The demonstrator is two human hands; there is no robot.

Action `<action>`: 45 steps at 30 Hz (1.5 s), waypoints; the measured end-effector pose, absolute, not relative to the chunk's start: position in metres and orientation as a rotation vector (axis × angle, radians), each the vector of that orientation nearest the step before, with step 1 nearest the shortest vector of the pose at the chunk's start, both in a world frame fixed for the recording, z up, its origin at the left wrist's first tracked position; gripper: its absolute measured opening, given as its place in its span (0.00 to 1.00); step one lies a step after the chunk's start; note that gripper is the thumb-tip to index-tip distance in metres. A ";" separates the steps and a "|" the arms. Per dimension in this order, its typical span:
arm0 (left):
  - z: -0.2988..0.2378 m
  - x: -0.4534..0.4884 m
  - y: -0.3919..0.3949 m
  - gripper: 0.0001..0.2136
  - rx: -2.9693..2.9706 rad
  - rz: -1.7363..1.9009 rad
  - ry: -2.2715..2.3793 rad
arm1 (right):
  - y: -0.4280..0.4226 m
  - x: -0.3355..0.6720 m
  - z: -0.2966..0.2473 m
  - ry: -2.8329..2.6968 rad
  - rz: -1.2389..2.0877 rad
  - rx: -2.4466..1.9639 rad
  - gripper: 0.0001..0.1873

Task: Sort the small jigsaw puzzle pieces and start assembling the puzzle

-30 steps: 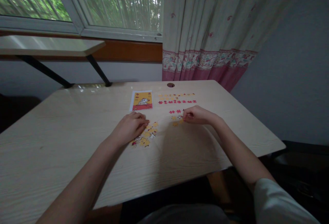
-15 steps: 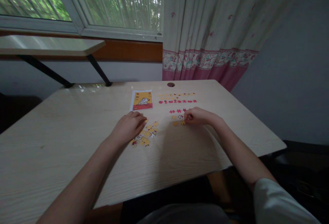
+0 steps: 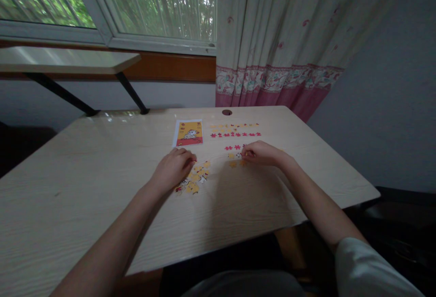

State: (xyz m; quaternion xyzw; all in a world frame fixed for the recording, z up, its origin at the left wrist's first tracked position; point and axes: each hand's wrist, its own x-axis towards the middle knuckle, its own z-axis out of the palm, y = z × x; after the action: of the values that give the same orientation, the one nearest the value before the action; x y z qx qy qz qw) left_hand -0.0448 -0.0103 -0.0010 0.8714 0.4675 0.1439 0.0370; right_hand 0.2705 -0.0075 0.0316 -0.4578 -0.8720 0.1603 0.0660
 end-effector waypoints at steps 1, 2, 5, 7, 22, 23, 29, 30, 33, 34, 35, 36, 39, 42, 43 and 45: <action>-0.001 -0.045 -0.010 0.10 2.665 0.445 1.437 | -0.008 0.269 0.032 -2.617 0.474 -1.380 0.08; -0.002 -0.046 -0.010 0.10 2.658 0.443 1.453 | -0.009 0.267 0.033 -2.609 0.472 -1.372 0.08; -0.003 -0.049 -0.009 0.10 2.648 0.437 1.526 | -0.012 0.261 0.033 -2.611 0.473 -1.322 0.08; -0.005 -0.050 -0.008 0.10 2.646 0.454 1.536 | -0.014 0.257 0.032 -2.618 0.451 -1.290 0.08; 0.011 -0.031 -0.021 0.08 2.109 0.704 1.302 | -0.029 0.222 0.010 -2.514 0.302 -1.050 0.07; 0.012 -0.027 -0.024 0.09 2.003 0.747 1.241 | -0.030 0.219 0.009 -2.485 0.285 -1.039 0.07; 0.014 -0.010 -0.033 0.12 1.715 0.832 1.059 | -0.037 0.208 0.008 -2.386 0.194 -1.014 0.10; 0.014 -0.009 -0.033 0.12 1.694 0.828 1.049 | -0.038 0.207 0.008 -2.386 0.182 -1.015 0.10; 0.011 -0.007 -0.033 0.14 1.619 0.821 1.024 | -0.038 0.206 0.007 -2.387 0.155 -0.999 0.09; 0.010 -0.007 -0.033 0.14 1.596 0.825 1.016 | -0.038 0.206 0.006 -2.381 0.142 -0.992 0.09; 0.009 -0.007 -0.033 0.14 1.577 0.831 1.010 | -0.038 0.206 0.006 -2.373 0.127 -0.982 0.09; 0.009 -0.007 -0.034 0.14 1.562 0.834 1.005 | -0.038 0.206 0.005 -2.365 0.113 -0.969 0.09; 0.011 -0.005 -0.035 0.13 1.533 0.844 0.995 | -0.037 0.205 0.002 -2.342 0.082 -0.923 0.09; 0.015 -0.004 -0.037 0.12 1.528 0.851 1.003 | -0.036 0.206 0.003 -2.316 0.070 -0.901 0.09; 0.017 -0.004 -0.037 0.12 1.536 0.866 1.008 | -0.036 0.207 0.004 -2.304 0.063 -0.903 0.09; 0.019 -0.006 -0.036 0.11 1.574 0.917 1.024 | -0.034 0.210 0.008 -2.268 0.034 -0.905 0.09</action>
State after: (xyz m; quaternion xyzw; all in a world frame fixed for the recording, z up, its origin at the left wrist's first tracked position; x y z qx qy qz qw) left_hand -0.0056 -0.0356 0.0188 0.6515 0.4238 0.3795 0.5020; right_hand 0.2103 -0.0336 0.0079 -0.3483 -0.8724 0.0130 0.3427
